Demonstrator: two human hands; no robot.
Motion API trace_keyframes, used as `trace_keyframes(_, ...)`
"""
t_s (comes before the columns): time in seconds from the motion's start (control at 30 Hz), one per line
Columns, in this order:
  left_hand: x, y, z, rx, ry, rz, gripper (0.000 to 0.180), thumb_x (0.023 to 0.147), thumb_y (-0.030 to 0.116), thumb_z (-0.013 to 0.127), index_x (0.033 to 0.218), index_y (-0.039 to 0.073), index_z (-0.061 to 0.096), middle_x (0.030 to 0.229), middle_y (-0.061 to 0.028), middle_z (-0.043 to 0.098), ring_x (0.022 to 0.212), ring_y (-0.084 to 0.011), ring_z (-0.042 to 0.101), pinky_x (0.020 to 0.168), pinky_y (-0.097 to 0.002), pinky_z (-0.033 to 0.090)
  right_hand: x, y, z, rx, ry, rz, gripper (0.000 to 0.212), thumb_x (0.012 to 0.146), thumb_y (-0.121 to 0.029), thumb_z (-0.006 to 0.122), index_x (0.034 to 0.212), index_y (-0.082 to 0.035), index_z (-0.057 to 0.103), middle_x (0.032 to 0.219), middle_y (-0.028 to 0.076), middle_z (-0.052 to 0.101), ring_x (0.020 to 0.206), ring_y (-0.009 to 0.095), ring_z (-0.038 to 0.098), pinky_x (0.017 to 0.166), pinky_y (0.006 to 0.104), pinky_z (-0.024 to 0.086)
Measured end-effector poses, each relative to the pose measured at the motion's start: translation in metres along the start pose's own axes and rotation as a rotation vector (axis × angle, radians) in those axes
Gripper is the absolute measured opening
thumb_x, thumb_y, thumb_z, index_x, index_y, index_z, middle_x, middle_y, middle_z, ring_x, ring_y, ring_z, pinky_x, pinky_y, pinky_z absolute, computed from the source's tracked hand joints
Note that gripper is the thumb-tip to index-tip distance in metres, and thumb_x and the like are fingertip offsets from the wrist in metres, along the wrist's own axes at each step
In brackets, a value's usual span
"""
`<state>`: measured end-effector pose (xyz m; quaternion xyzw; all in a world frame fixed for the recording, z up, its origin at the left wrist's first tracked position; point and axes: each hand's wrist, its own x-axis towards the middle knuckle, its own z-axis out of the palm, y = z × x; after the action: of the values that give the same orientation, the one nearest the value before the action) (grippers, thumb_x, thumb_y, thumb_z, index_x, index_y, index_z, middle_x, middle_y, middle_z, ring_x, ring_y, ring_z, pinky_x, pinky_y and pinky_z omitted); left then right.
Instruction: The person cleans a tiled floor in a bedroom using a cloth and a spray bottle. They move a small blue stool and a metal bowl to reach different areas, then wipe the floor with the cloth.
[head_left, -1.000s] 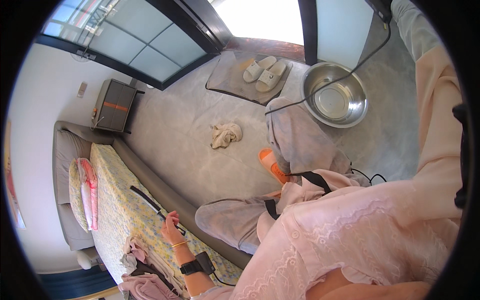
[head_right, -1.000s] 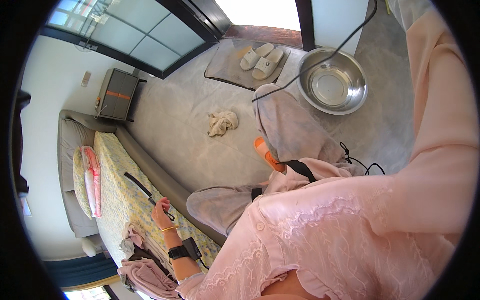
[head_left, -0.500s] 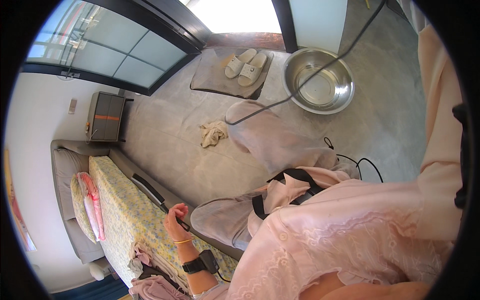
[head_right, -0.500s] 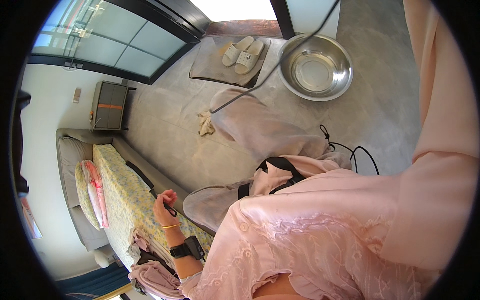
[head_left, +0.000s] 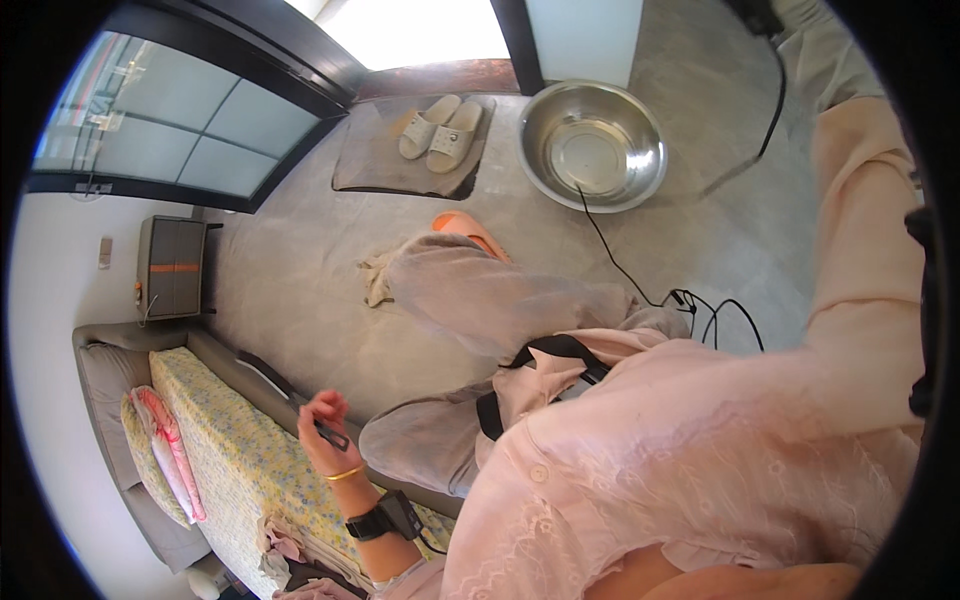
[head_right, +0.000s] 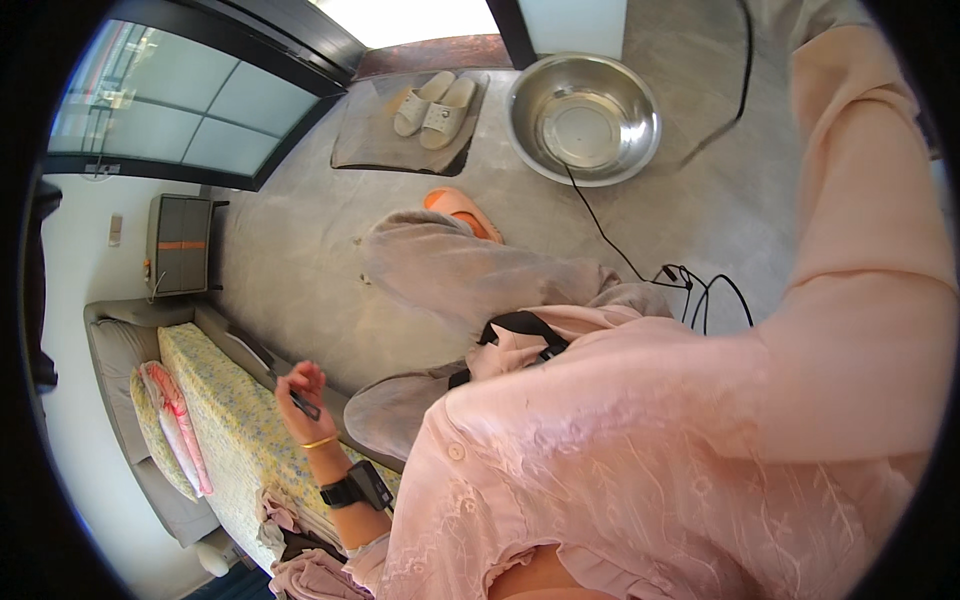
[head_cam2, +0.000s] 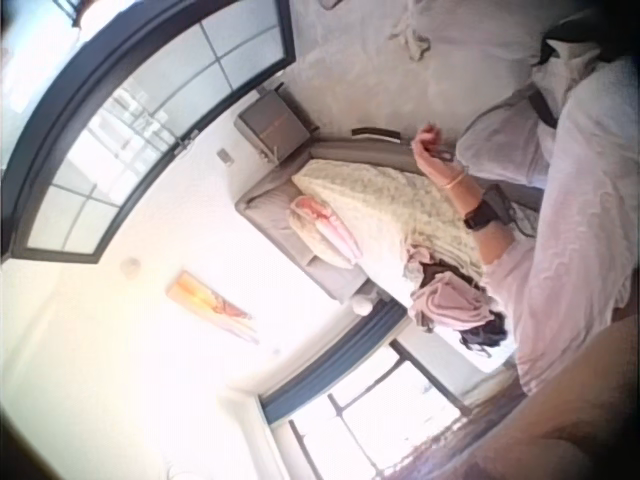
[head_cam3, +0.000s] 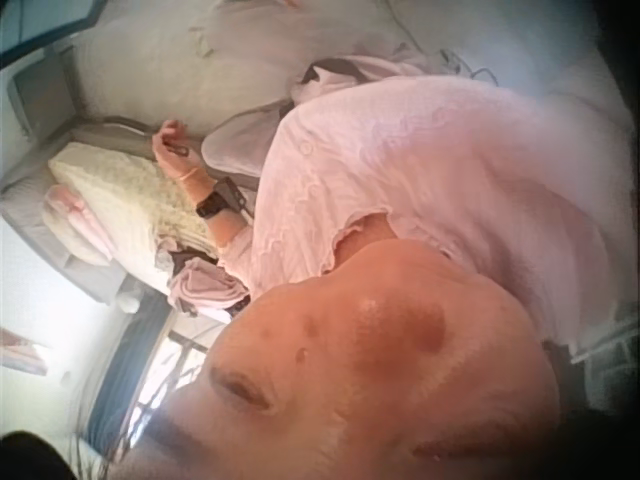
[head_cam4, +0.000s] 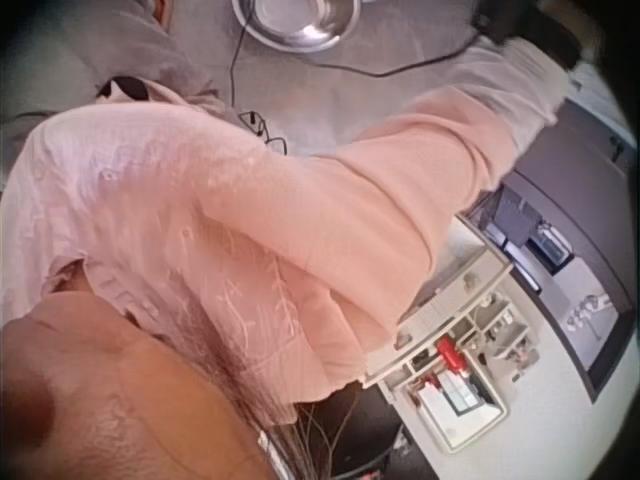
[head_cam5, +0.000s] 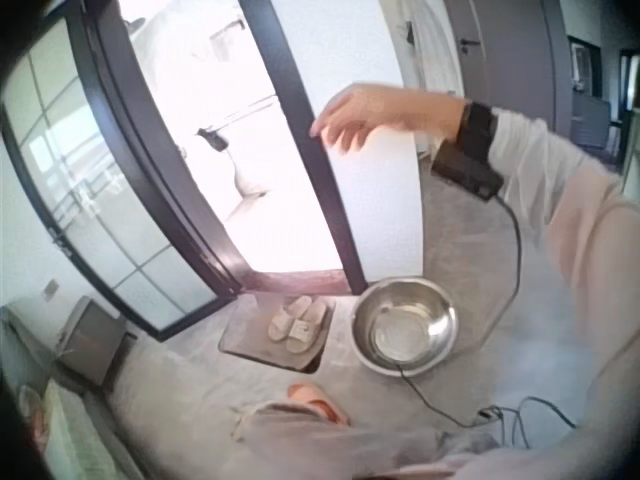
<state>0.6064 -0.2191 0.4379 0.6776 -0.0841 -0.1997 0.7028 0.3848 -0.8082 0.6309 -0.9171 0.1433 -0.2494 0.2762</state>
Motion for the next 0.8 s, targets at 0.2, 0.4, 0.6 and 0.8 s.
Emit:
trace_keyframes(0.2,0.016,0.030,0.105,-0.125,-0.386,0.000,0.030,0.092,0.025,0.043,0.071,0.004,0.046,0.069,-0.0095,0.054,0.066,-0.0191,0.055,0.067,-0.0320,0.045,-0.061,-0.034,0.201,0.594,-0.476,-0.005,0.036,0.091,-0.033,0.050,0.116,-0.009,0.059,0.099,0.005,0.062,0.081,0.015,0.059,0.067,0.0292,0.051)
trace_keyframes(0.4,0.003,0.023,0.194,0.256,-0.480,-0.087,0.032,0.091,0.023,0.048,0.065,0.005,0.047,0.050,-0.0039,0.045,0.044,-0.0132,0.046,0.045,-0.0243,0.038,-0.118,-0.102,0.297,1.148,-0.562,0.095,0.042,0.096,-0.037,0.042,0.117,-0.004,0.056,0.099,0.008,0.062,0.085,0.016,0.060,0.078,0.0292,0.047)
trace_keyframes(0.6,0.001,0.020,0.206,0.509,-0.341,0.085,0.018,0.086,0.015,0.057,0.073,0.004,0.052,0.054,0.0003,0.048,0.041,-0.0081,0.044,0.039,-0.0232,0.036,-0.115,-0.127,0.315,1.508,-0.580,0.345,0.034,0.095,-0.026,0.044,0.115,-0.002,0.055,0.088,0.007,0.061,0.068,0.018,0.057,0.066,0.0303,0.046)
trace_keyframes(0.8,0.000,-0.003,0.147,0.370,-0.414,-0.007,0.026,0.088,0.029,0.056,0.083,0.003,0.055,0.068,-0.0024,0.056,0.058,-0.0088,0.054,0.051,-0.0219,0.043,-0.078,-0.121,0.338,1.152,-0.344,0.008,0.028,0.092,-0.022,0.045,0.104,0.000,0.057,0.083,0.008,0.060,0.067,0.020,0.059,0.061,0.0316,0.048)
